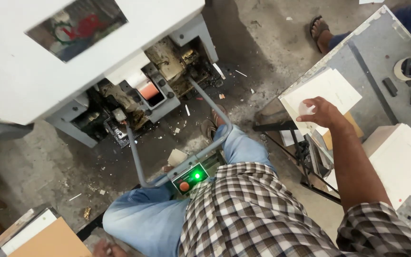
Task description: Manually placing paper sheets into a machine for processing and stacking the finished results.
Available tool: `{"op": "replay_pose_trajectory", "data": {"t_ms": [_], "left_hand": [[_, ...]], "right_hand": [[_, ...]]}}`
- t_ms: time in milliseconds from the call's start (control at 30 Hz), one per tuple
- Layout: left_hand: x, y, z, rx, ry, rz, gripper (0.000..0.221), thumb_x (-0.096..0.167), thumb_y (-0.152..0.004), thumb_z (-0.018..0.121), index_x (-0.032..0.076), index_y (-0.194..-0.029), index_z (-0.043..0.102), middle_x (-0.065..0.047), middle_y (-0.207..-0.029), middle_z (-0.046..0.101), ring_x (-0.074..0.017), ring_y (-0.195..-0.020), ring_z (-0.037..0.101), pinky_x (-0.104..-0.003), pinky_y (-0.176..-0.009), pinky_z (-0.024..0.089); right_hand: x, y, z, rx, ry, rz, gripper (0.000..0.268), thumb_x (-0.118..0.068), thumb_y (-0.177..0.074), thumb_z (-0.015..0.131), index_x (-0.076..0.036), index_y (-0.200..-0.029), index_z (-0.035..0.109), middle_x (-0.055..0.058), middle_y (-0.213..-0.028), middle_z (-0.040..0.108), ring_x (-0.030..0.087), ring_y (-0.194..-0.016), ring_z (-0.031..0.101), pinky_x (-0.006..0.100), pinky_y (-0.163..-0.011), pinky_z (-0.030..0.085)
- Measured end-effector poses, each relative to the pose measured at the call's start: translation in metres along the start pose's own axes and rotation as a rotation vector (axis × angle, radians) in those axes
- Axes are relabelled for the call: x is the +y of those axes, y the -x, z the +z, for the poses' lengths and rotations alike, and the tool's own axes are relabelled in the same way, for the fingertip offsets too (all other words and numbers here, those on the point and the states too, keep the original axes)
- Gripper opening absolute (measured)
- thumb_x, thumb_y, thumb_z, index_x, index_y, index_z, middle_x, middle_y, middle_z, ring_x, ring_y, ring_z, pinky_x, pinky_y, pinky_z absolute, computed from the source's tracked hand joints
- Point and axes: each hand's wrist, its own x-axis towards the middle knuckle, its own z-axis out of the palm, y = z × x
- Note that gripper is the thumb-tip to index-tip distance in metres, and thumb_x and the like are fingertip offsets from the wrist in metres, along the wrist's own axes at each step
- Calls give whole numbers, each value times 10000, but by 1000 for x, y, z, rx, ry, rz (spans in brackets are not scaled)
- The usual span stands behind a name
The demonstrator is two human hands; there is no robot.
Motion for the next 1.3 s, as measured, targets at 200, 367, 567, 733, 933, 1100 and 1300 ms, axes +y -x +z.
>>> {"op": "replay_pose_trajectory", "data": {"t_ms": [200,367,567,733,933,1100,1300], "left_hand": [[179,-210,52,-121,27,-353,423,-67,-878,638,-5,-1296,632,-220,-1440,571,-359,-1266,599,-412,-933,529],[291,-355,93,-351,-17,55,312,18,-866,674,53,-1175,701,-126,-1305,685,-360,-1196,617,-477,-1052,459],[314,-394,213,-334,114,164,263,108,-920,728,105,-1181,695,-69,-1247,679,-320,-1238,596,-455,-1077,400],[315,-389,260,-664,-112,7,660,295,-747,784,48,-1324,580,-183,-1463,496,-450,-1320,463,-612,-1019,317],[285,-344,281,-695,-384,483,457,116,-897,630,84,-1348,564,-151,-1469,526,-347,-1350,511,-561,-1054,411],[285,-358,264,-583,-313,476,389,99,-935,613,67,-1323,613,-150,-1382,634,-316,-1296,594,-498,-1053,462],[283,-404,137,-547,-173,577,381,75,-890,625,62,-1269,657,-141,-1329,684,-299,-1237,638,-463,-1004,493]], "right_hand": [[27,-4,34,107,70,-104,752,-509,-694,877,-111,-1306,696,195,-1270,673,368,-1114,678,455,-965,544],[-1,15,75,452,314,-86,433,-153,-823,641,-62,-1244,686,221,-1295,642,483,-1148,594,536,-995,515],[15,16,58,408,218,-29,390,-107,-1037,481,-95,-1365,691,232,-1387,611,502,-1213,575,600,-978,477],[68,7,-2,641,311,-274,370,14,-1038,423,-12,-1346,627,252,-1207,636,467,-1064,617,525,-955,501],[-131,36,-57,783,21,-657,285,48,-1092,431,39,-1329,588,241,-1187,622,448,-1058,605,515,-931,503],[-248,12,6,560,-173,-536,369,-180,-1194,314,-1,-1333,606,173,-1171,608,296,-1043,592,396,-786,486],[-345,5,105,341,171,-987,534,-129,-929,567,-121,-1462,543,139,-1480,568,317,-1377,513,584,-1075,394]]}}
